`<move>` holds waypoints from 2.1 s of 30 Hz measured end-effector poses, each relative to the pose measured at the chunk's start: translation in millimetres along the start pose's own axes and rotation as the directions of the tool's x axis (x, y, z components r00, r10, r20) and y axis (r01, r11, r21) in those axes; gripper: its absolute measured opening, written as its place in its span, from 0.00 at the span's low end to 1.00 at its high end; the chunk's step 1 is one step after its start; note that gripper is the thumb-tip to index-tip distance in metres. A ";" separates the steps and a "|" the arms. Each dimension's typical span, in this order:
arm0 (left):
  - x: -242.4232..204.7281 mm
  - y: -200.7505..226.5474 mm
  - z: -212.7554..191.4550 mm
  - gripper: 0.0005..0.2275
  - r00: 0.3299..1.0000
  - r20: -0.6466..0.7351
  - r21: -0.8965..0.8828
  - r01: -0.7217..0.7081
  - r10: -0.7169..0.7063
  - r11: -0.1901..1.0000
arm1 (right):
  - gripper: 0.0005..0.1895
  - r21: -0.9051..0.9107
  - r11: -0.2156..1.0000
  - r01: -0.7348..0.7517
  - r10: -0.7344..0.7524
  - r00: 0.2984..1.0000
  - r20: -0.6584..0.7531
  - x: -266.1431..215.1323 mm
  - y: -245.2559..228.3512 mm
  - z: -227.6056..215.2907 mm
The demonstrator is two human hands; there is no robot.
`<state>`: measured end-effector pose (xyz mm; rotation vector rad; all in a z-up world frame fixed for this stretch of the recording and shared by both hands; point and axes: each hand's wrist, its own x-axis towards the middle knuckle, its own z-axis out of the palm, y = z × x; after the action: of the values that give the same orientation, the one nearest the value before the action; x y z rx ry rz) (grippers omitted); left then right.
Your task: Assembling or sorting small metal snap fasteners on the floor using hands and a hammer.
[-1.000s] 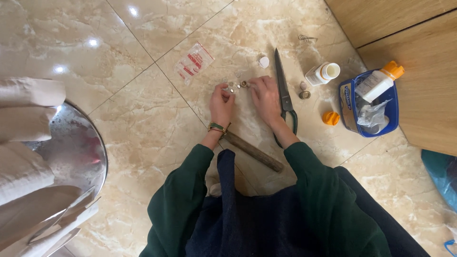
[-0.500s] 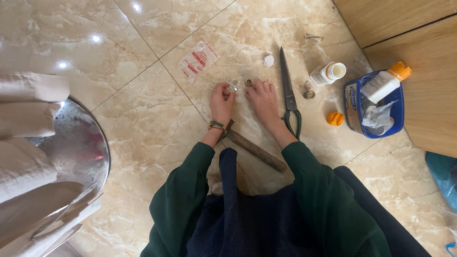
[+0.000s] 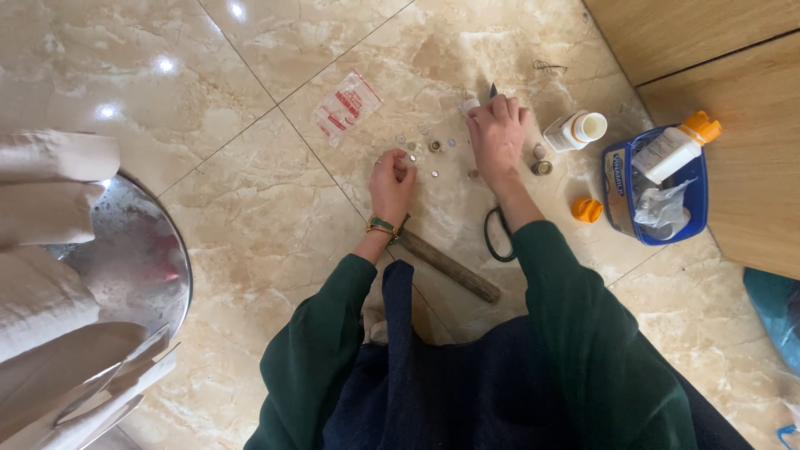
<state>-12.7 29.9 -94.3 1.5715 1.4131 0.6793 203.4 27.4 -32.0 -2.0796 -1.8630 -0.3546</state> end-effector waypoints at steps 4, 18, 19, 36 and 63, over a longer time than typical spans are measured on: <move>-2.4 11.2 -6.0 0.12 1.000 0.000 0.014 -0.001 0.001 1.000 | 0.09 -0.124 0.988 0.097 -0.108 0.991 -0.082 12.2 7.0 21.6; -4.8 11.7 -7.6 0.12 0.998 0.005 -0.018 -0.063 0.064 0.998 | 0.07 -0.260 0.965 0.036 -0.063 0.993 -0.096 16.9 7.7 32.4; -6.1 11.7 -7.8 0.12 0.998 0.007 -0.018 -0.059 0.059 0.998 | 0.07 -0.259 0.965 0.037 -0.062 0.994 -0.091 14.7 10.0 33.0; 27.1 9.0 31.5 0.19 0.963 0.270 -0.365 0.075 0.028 0.928 | 0.01 0.279 0.960 -0.001 -0.022 0.996 0.081 -17.2 -27.6 -21.6; 30.0 17.3 29.0 0.11 0.959 0.256 -0.490 0.238 -0.123 0.839 | 0.05 0.309 0.949 -0.054 0.013 0.991 0.132 -61.9 4.7 -46.8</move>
<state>26.3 52.3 -97.1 1.0341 1.0816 0.6809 202.4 -48.3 -13.9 -1.9517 -1.8135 0.0835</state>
